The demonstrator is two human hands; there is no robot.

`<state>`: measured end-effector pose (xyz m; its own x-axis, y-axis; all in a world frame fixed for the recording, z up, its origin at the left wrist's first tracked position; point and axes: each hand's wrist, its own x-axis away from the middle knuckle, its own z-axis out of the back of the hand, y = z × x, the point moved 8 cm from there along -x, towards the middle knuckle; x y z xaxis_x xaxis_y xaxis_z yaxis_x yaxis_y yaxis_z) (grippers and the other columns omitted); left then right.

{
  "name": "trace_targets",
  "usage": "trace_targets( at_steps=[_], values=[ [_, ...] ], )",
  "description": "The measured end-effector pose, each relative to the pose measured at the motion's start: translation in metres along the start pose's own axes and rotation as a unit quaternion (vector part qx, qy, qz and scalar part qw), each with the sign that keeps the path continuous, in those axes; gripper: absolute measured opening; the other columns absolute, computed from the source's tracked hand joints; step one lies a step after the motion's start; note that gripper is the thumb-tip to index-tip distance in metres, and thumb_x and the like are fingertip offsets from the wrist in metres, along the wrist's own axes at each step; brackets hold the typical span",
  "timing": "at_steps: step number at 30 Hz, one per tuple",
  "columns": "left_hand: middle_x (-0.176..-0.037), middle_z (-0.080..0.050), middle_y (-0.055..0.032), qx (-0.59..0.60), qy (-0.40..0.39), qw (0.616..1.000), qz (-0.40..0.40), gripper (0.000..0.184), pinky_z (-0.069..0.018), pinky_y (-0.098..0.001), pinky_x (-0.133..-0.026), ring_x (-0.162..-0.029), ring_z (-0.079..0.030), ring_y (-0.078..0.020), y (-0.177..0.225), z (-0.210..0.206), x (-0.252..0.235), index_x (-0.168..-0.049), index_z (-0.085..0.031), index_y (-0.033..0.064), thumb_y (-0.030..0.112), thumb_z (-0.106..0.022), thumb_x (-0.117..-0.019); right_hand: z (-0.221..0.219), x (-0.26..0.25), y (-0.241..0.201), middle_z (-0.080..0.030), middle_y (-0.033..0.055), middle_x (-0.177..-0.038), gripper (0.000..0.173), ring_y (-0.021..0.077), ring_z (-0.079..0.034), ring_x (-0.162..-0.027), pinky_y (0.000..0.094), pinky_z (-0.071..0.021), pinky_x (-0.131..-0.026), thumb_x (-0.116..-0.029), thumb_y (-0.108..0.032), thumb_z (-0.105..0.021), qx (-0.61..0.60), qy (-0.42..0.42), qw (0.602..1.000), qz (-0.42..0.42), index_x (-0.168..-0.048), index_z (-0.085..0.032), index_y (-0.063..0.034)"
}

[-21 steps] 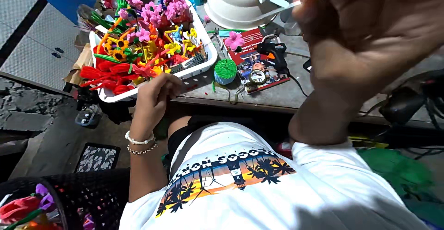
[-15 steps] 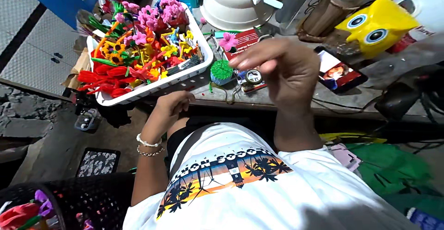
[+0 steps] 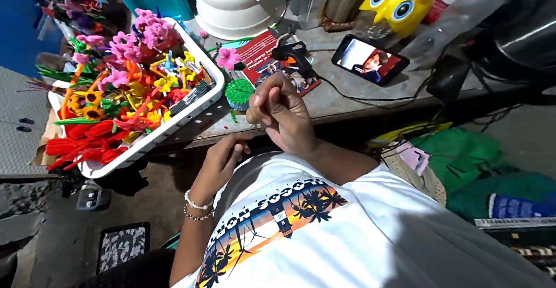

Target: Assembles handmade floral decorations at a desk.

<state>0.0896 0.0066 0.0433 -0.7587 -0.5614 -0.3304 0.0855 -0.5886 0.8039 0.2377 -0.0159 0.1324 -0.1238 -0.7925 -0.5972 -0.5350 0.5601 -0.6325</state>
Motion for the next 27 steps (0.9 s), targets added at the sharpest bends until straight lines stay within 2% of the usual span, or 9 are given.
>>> trace_targets(
  at_steps=[2,5,9,13,15,18,22,27],
  values=[
    [-0.090,-0.066,0.0004,0.025,0.031,0.999,-0.014,0.037,-0.0519,-0.0184,-0.071,-0.077,-0.059,-0.0004,0.004,-0.002,-0.001,-0.122,-0.064,-0.0001,0.026,-0.041,-0.1121,0.000,0.000,0.004,-0.055,-0.0019,-0.079,0.018,0.0033,-0.049,-0.061,0.0184,-0.0442,-0.055,-0.1088,-0.023,-0.048,-0.031,0.002,0.999,-0.017,-0.098,-0.059,-0.0138],
    [-0.079,-0.062,0.0058,0.075,0.076,0.994,-0.017,0.031,-0.0485,-0.0154,-0.066,-0.069,-0.055,0.0027,0.002,0.000,-0.002,-0.111,-0.069,0.0035,0.022,-0.044,-0.1112,0.002,0.002,0.007,-0.054,-0.0022,-0.078,0.016,0.0029,-0.048,-0.060,0.0184,-0.0427,-0.054,-0.1081,-0.021,-0.049,-0.077,0.001,0.997,-0.020,-0.098,-0.060,-0.0148],
    [-0.077,-0.059,0.0107,0.136,0.072,0.988,-0.011,0.028,-0.0444,-0.0126,-0.065,-0.069,-0.052,0.0061,-0.007,-0.006,-0.002,-0.103,-0.067,0.0099,0.024,-0.044,-0.1111,0.005,0.003,0.016,-0.052,-0.0032,-0.072,0.016,0.0034,-0.048,-0.060,0.0186,-0.0410,-0.055,-0.1063,-0.018,-0.049,-0.176,0.018,0.984,-0.035,-0.095,-0.060,-0.0176],
    [-0.078,-0.059,0.0109,0.153,0.096,0.984,-0.005,0.026,-0.0440,-0.0121,-0.064,-0.069,-0.052,0.0064,-0.017,-0.002,-0.002,-0.102,-0.068,0.0129,0.025,-0.047,-0.1104,0.006,-0.001,0.028,-0.058,-0.0071,-0.072,0.017,0.0031,-0.054,-0.066,0.0208,-0.0431,-0.061,-0.1030,-0.014,-0.053,-0.193,0.002,0.981,-0.031,-0.095,-0.066,-0.0219],
    [-0.079,-0.060,0.0119,0.155,0.100,0.983,0.008,0.025,-0.0441,-0.0116,-0.063,-0.068,-0.051,0.0069,-0.021,0.000,0.001,-0.102,-0.068,0.0145,0.026,-0.048,-0.1100,0.005,-0.003,0.032,-0.060,-0.0068,-0.075,0.018,0.0035,-0.056,-0.070,0.0216,-0.0453,-0.064,-0.1030,-0.012,-0.053,-0.190,-0.001,0.981,-0.028,-0.097,-0.067,-0.0218],
    [-0.079,-0.060,0.0135,0.169,0.093,0.981,0.023,0.025,-0.0439,-0.0115,-0.063,-0.069,-0.052,0.0076,-0.024,-0.001,0.004,-0.102,-0.068,0.0164,0.027,-0.047,-0.1102,0.003,-0.004,0.033,-0.060,-0.0057,-0.077,0.015,0.0036,-0.056,-0.070,0.0217,-0.0450,-0.063,-0.1049,-0.016,-0.053,-0.167,-0.021,0.986,-0.020,-0.097,-0.065,-0.0190],
    [-0.081,-0.062,0.0126,0.168,0.097,0.981,0.022,0.024,-0.0447,-0.0110,-0.065,-0.071,-0.053,0.0081,-0.026,0.001,0.004,-0.102,-0.069,0.0146,0.025,-0.048,-0.1097,0.001,-0.005,0.033,-0.063,-0.0033,-0.084,0.015,0.0033,-0.058,-0.075,0.0210,-0.0481,-0.067,-0.1069,-0.016,-0.051,-0.139,-0.057,0.989,-0.012,-0.103,-0.066,-0.0155],
    [-0.078,-0.059,0.0086,0.090,0.117,0.989,0.024,0.023,-0.0426,-0.0118,-0.059,-0.064,-0.049,0.0058,-0.018,0.009,0.005,-0.102,-0.069,0.0074,0.018,-0.049,-0.1080,0.003,0.000,0.041,-0.059,-0.0047,-0.080,0.019,0.0031,-0.054,-0.068,0.0226,-0.0476,-0.065,-0.1092,-0.026,-0.047,-0.118,-0.025,0.992,-0.045,-0.100,-0.061,-0.0168]
  ],
)
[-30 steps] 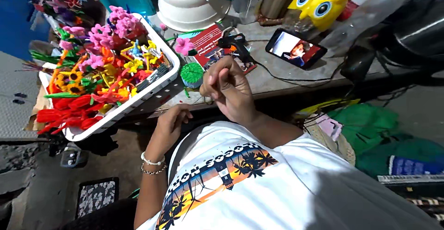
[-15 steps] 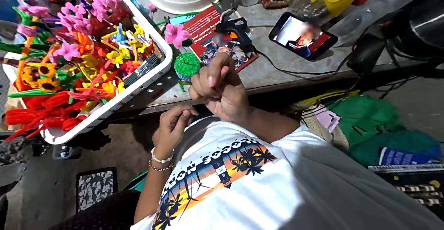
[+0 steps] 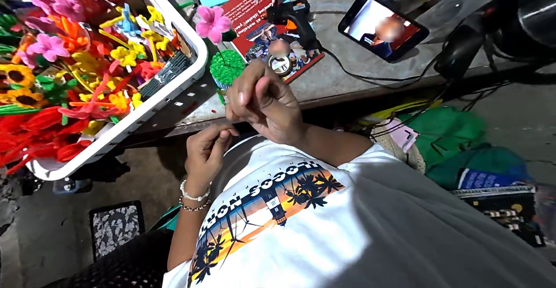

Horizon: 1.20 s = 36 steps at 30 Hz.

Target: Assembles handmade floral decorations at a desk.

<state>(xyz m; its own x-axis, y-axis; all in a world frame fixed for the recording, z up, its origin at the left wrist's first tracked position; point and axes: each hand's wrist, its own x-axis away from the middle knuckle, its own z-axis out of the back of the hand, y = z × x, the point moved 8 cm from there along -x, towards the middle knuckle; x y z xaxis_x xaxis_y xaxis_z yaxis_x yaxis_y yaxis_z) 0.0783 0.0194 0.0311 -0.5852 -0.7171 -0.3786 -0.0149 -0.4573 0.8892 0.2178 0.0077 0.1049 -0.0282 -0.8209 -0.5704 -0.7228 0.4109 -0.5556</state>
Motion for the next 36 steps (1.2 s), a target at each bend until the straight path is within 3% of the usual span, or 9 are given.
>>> trace_targets(
  at_steps=[7,15,18,20,23,28,31,33,36],
  values=[
    [-0.082,-0.065,-0.0033,-0.172,-0.006,0.984,-0.052,0.027,-0.0476,-0.0174,-0.061,-0.065,-0.054,-0.0009,0.023,0.009,0.002,-0.107,-0.069,-0.0017,0.016,-0.049,-0.1061,0.003,0.019,-0.003,-0.062,-0.0022,-0.081,0.022,0.0101,-0.061,-0.074,0.0313,-0.0538,-0.073,-0.1090,-0.027,-0.046,-0.002,-0.002,0.999,-0.035,-0.098,-0.063,-0.0179],
    [-0.085,-0.068,-0.0041,-0.196,-0.016,0.977,-0.079,0.030,-0.0489,-0.0154,-0.065,-0.069,-0.056,0.0008,0.041,0.018,0.003,-0.103,-0.071,-0.0017,0.018,-0.049,-0.1070,0.014,0.026,-0.022,-0.070,0.0024,-0.089,0.025,0.0192,-0.070,-0.092,0.0451,-0.0559,-0.095,-0.1092,-0.021,-0.043,0.028,-0.003,1.000,-0.008,-0.100,-0.066,-0.0167],
    [-0.089,-0.071,-0.0061,-0.218,-0.022,0.972,-0.080,0.031,-0.0535,-0.0192,-0.071,-0.075,-0.063,-0.0023,0.045,0.022,0.004,-0.103,-0.072,-0.0010,0.019,-0.049,-0.1076,0.022,0.029,-0.021,-0.071,0.0019,-0.088,0.028,0.0211,-0.072,-0.093,0.0481,-0.0561,-0.096,-0.1100,-0.027,-0.043,0.027,0.023,0.999,-0.017,-0.098,-0.067,-0.0184],
    [-0.085,-0.070,-0.0051,-0.248,-0.015,0.966,-0.076,0.030,-0.0524,-0.0202,-0.068,-0.072,-0.061,-0.0030,0.046,0.026,0.006,-0.101,-0.072,0.0007,0.021,-0.050,-0.1073,0.025,0.031,-0.021,-0.070,0.0015,-0.086,0.029,0.0212,-0.072,-0.091,0.0486,-0.0569,-0.094,-0.1100,-0.028,-0.043,0.028,0.038,0.999,-0.020,-0.097,-0.067,-0.0184],
    [-0.078,-0.067,-0.0054,-0.327,0.016,0.942,-0.067,0.030,-0.0513,-0.0281,-0.063,-0.065,-0.060,-0.0094,0.049,0.038,0.007,-0.099,-0.072,0.0031,0.028,-0.056,-0.1057,0.025,0.032,-0.024,-0.070,0.0013,-0.086,0.025,0.0201,-0.072,-0.089,0.0469,-0.0587,-0.091,-0.1088,-0.021,-0.045,0.038,0.046,0.998,-0.011,-0.098,-0.067,-0.0186],
    [-0.084,-0.071,-0.0124,-0.400,0.045,0.913,-0.068,0.027,-0.0550,-0.0401,-0.072,-0.073,-0.066,-0.0205,0.061,0.071,0.015,-0.100,-0.073,0.0012,0.025,-0.062,-0.1032,0.027,0.033,-0.039,-0.072,0.0009,-0.088,0.023,0.0206,-0.073,-0.090,0.0491,-0.0589,-0.093,-0.1068,-0.014,-0.048,0.095,0.050,0.994,0.034,-0.099,-0.069,-0.0193],
    [-0.084,-0.070,-0.0134,-0.397,0.079,0.912,-0.061,0.026,-0.0540,-0.0347,-0.071,-0.072,-0.064,-0.0173,0.069,0.092,0.022,-0.099,-0.072,-0.0017,0.022,-0.062,-0.1030,0.029,0.031,-0.049,-0.073,0.0040,-0.098,0.022,0.0236,-0.073,-0.099,0.0470,-0.0595,-0.093,-0.1071,-0.014,-0.049,0.130,0.058,0.988,0.056,-0.101,-0.070,-0.0169],
    [-0.086,-0.068,-0.0094,-0.343,0.140,0.925,-0.083,0.023,-0.0538,-0.0225,-0.071,-0.073,-0.063,-0.0078,0.074,0.104,0.027,-0.100,-0.071,-0.0030,0.019,-0.063,-0.1025,0.029,0.031,-0.051,-0.072,0.0067,-0.110,0.022,0.0246,-0.071,-0.109,0.0440,-0.0594,-0.095,-0.1075,-0.014,-0.048,0.154,0.057,0.984,0.066,-0.105,-0.070,-0.0147],
    [-0.104,-0.066,0.0045,-0.186,0.279,0.934,-0.128,0.018,-0.0564,-0.0227,-0.082,-0.090,-0.065,-0.0038,0.073,0.120,0.036,-0.118,-0.059,0.0085,0.016,-0.064,-0.1022,0.027,0.032,-0.045,-0.070,0.0042,-0.117,0.021,0.0197,-0.068,-0.112,0.0385,-0.0588,-0.095,-0.1072,-0.014,-0.050,0.184,0.056,0.980,0.056,-0.109,-0.072,-0.0149]
  ],
)
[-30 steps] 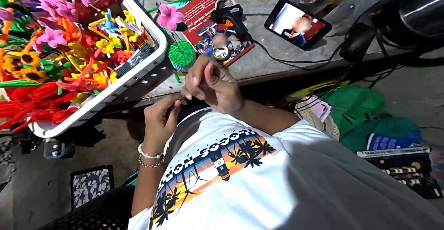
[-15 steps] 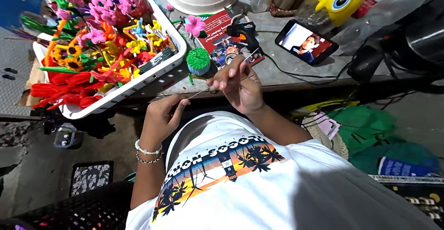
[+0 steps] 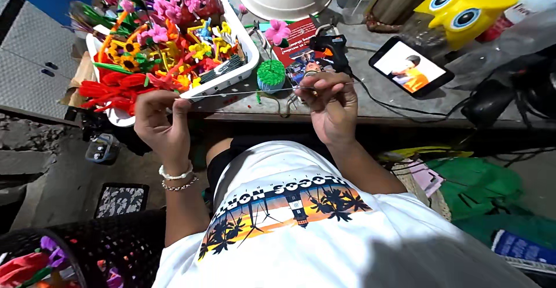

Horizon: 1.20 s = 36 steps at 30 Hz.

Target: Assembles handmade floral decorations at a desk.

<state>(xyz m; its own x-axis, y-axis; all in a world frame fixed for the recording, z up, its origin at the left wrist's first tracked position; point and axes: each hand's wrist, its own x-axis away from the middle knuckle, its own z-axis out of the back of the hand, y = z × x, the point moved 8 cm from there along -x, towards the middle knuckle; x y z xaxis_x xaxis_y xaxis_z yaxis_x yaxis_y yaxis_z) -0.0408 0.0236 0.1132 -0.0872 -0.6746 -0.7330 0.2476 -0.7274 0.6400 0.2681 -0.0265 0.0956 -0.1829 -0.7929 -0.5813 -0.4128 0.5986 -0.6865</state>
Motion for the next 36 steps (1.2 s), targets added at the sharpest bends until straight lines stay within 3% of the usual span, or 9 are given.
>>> trace_targets(
  at_steps=[2,4,7,9,12,16,20,26,36],
  values=[
    [-0.118,-0.063,0.0053,0.087,0.072,0.993,0.033,0.044,-0.0558,-0.0264,-0.091,-0.103,-0.065,-0.0071,-0.006,-0.001,0.005,-0.141,-0.038,0.0121,0.017,-0.061,-0.1042,-0.005,0.003,0.007,-0.070,0.0028,-0.118,0.022,0.0169,-0.069,-0.109,0.0357,-0.0593,-0.093,-0.1067,-0.012,-0.051,-0.010,-0.002,1.000,-0.015,-0.110,-0.073,-0.0151],
    [-0.133,-0.059,0.0047,0.208,0.090,0.968,0.109,0.059,-0.0536,-0.0284,-0.099,-0.114,-0.063,-0.0097,-0.014,-0.017,0.011,-0.153,-0.022,0.0175,0.019,-0.057,-0.1059,-0.011,0.006,0.013,-0.071,0.0034,-0.118,0.022,0.0169,-0.069,-0.110,0.0353,-0.0593,-0.094,-0.1064,-0.012,-0.052,-0.030,0.001,0.999,-0.027,-0.112,-0.073,-0.0140],
    [-0.143,-0.057,0.0061,0.359,0.065,0.907,0.212,0.048,-0.0501,-0.0289,-0.107,-0.125,-0.061,-0.0109,-0.018,-0.053,0.021,-0.151,-0.030,0.0240,0.027,-0.051,-0.1084,-0.015,0.009,0.020,-0.072,0.0033,-0.118,0.021,0.0161,-0.070,-0.108,0.0346,-0.0600,-0.094,-0.1063,-0.014,-0.053,-0.027,0.019,0.998,-0.049,-0.112,-0.074,-0.0145],
    [-0.142,-0.060,0.0010,0.398,0.012,0.893,0.211,0.048,-0.0511,-0.0318,-0.108,-0.127,-0.061,-0.0152,-0.010,-0.073,0.025,-0.149,-0.040,0.0201,0.023,-0.059,-0.1048,-0.016,0.010,0.024,-0.073,0.0048,-0.116,0.020,0.0168,-0.071,-0.107,0.0351,-0.0605,-0.093,-0.1060,-0.014,-0.054,-0.014,0.033,0.997,-0.062,-0.111,-0.073,-0.0124],
    [-0.131,-0.068,-0.0045,0.373,-0.068,0.906,0.187,0.026,-0.0581,-0.0350,-0.098,-0.119,-0.067,-0.0185,0.004,-0.095,0.027,-0.124,-0.067,0.0131,0.004,-0.062,-0.1003,-0.018,0.014,0.031,-0.072,0.0062,-0.116,0.020,0.0170,-0.071,-0.105,0.0351,-0.0604,-0.093,-0.1065,-0.014,-0.053,-0.011,0.038,0.996,-0.079,-0.112,-0.072,-0.0096],
    [-0.135,-0.063,-0.0106,0.342,-0.174,0.909,0.163,0.025,-0.0593,-0.0376,-0.097,-0.118,-0.067,-0.0215,0.015,-0.114,0.031,-0.123,-0.064,0.0020,-0.001,-0.064,-0.0977,-0.019,0.014,0.040,-0.071,0.0060,-0.115,0.020,0.0152,-0.072,-0.101,0.0328,-0.0607,-0.090,-0.1074,-0.015,-0.052,-0.003,0.041,0.994,-0.105,-0.114,-0.070,-0.0083],
    [-0.120,-0.072,-0.0079,0.331,-0.135,0.912,0.201,0.019,-0.0615,-0.0322,-0.090,-0.104,-0.072,-0.0169,0.009,-0.112,0.034,-0.118,-0.069,0.0038,0.006,-0.064,-0.1000,-0.018,0.016,0.046,-0.071,0.0064,-0.113,0.022,0.0136,-0.072,-0.095,0.0312,-0.0611,-0.087,-0.1076,-0.010,-0.050,0.037,0.034,0.990,-0.133,-0.118,-0.069,-0.0039],
    [-0.107,-0.073,-0.0022,0.319,-0.094,0.921,0.203,0.018,-0.0621,-0.0285,-0.084,-0.092,-0.072,-0.0114,0.003,-0.111,0.039,-0.114,-0.070,0.0066,0.005,-0.070,-0.0960,-0.023,0.019,0.051,-0.071,0.0074,-0.109,0.020,0.0146,-0.072,-0.093,0.0319,-0.0625,-0.086,-0.1010,0.000,-0.059,0.043,0.005,0.989,-0.144,-0.119,-0.068,-0.0017],
    [-0.103,-0.073,0.0006,0.286,-0.070,0.930,0.219,0.032,-0.0612,-0.0259,-0.082,-0.090,-0.072,-0.0094,0.002,-0.102,0.037,-0.122,-0.062,0.0134,0.005,-0.073,-0.0931,-0.025,0.017,0.047,-0.073,0.0060,-0.106,0.019,0.0141,-0.074,-0.090,0.0306,-0.0633,-0.083,-0.0961,0.001,-0.066,0.059,-0.011,0.988,-0.145,-0.113,-0.064,-0.0073]
  ],
)
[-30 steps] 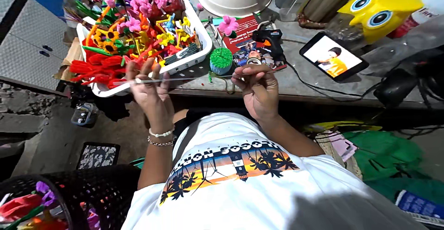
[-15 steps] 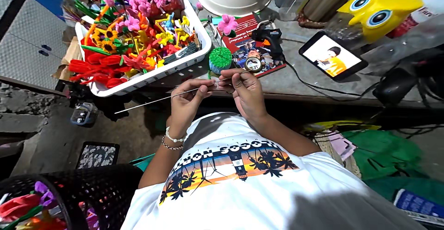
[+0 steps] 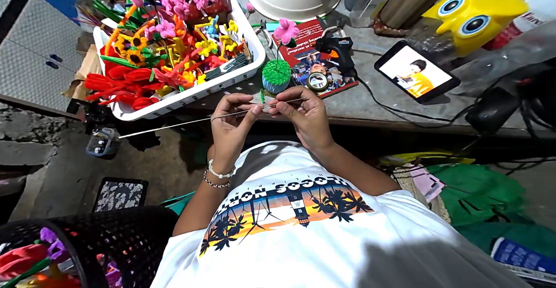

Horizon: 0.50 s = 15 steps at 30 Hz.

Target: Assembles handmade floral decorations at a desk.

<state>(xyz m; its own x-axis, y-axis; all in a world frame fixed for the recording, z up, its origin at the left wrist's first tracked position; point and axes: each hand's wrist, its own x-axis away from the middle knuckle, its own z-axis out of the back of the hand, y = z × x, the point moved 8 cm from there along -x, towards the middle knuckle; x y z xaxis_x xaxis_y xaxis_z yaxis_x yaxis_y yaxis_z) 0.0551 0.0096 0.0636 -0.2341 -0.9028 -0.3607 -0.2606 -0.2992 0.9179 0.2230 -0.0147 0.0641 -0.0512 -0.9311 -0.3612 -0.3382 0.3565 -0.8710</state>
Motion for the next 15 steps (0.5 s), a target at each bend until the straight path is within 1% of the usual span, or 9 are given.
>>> trace_targets(
  at_steps=[2,6,11,13,15],
  values=[
    [-0.104,-0.072,0.0012,0.005,0.001,1.000,-0.004,0.031,-0.0611,-0.0253,-0.081,-0.090,-0.071,-0.0087,0.001,0.000,0.000,-0.119,-0.063,0.0138,0.004,-0.074,-0.0923,0.001,0.000,-0.001,-0.073,0.0062,-0.105,0.019,0.0141,-0.074,-0.090,0.0306,-0.0633,-0.083,-0.0956,0.002,-0.066,0.002,0.003,1.000,0.003,-0.112,-0.064,-0.0072],
    [-0.102,-0.071,0.0010,0.003,-0.009,1.000,-0.023,0.020,-0.0609,-0.0251,-0.080,-0.087,-0.070,-0.0085,0.002,0.001,-0.001,-0.110,-0.068,0.0101,0.003,-0.073,-0.0924,0.003,-0.002,0.000,-0.074,0.0054,-0.105,0.021,0.0144,-0.075,-0.091,0.0315,-0.0637,-0.084,-0.0942,0.004,-0.068,-0.009,0.004,1.000,0.011,-0.111,-0.064,-0.0075],
    [-0.099,-0.072,-0.0005,-0.001,-0.030,0.999,-0.028,0.017,-0.0600,-0.0242,-0.077,-0.084,-0.070,-0.0089,0.003,0.001,-0.003,-0.110,-0.069,0.0075,0.004,-0.073,-0.0935,0.007,-0.003,-0.002,-0.073,0.0078,-0.104,0.022,0.0148,-0.074,-0.089,0.0300,-0.0631,-0.082,-0.0942,0.002,-0.069,0.015,-0.002,1.000,0.015,-0.114,-0.063,-0.0072],
    [-0.099,-0.072,0.0003,0.031,-0.033,0.999,-0.004,0.018,-0.0602,-0.0243,-0.078,-0.085,-0.070,-0.0082,-0.003,0.000,-0.003,-0.111,-0.069,0.0100,0.006,-0.073,-0.0940,0.008,-0.003,-0.002,-0.073,0.0074,-0.102,0.024,0.0145,-0.074,-0.088,0.0298,-0.0632,-0.081,-0.0937,0.002,-0.069,0.004,0.003,1.000,0.011,-0.113,-0.062,-0.0084],
    [-0.100,-0.072,0.0011,0.106,-0.023,0.992,0.060,0.015,-0.0603,-0.0243,-0.080,-0.086,-0.070,-0.0070,-0.017,-0.003,-0.002,-0.109,-0.070,0.0140,0.008,-0.071,-0.0950,0.008,-0.004,-0.002,-0.073,0.0065,-0.100,0.022,0.0138,-0.074,-0.087,0.0294,-0.0634,-0.080,-0.0935,0.002,-0.069,-0.007,0.006,1.000,0.008,-0.111,-0.062,-0.0093]
  ],
)
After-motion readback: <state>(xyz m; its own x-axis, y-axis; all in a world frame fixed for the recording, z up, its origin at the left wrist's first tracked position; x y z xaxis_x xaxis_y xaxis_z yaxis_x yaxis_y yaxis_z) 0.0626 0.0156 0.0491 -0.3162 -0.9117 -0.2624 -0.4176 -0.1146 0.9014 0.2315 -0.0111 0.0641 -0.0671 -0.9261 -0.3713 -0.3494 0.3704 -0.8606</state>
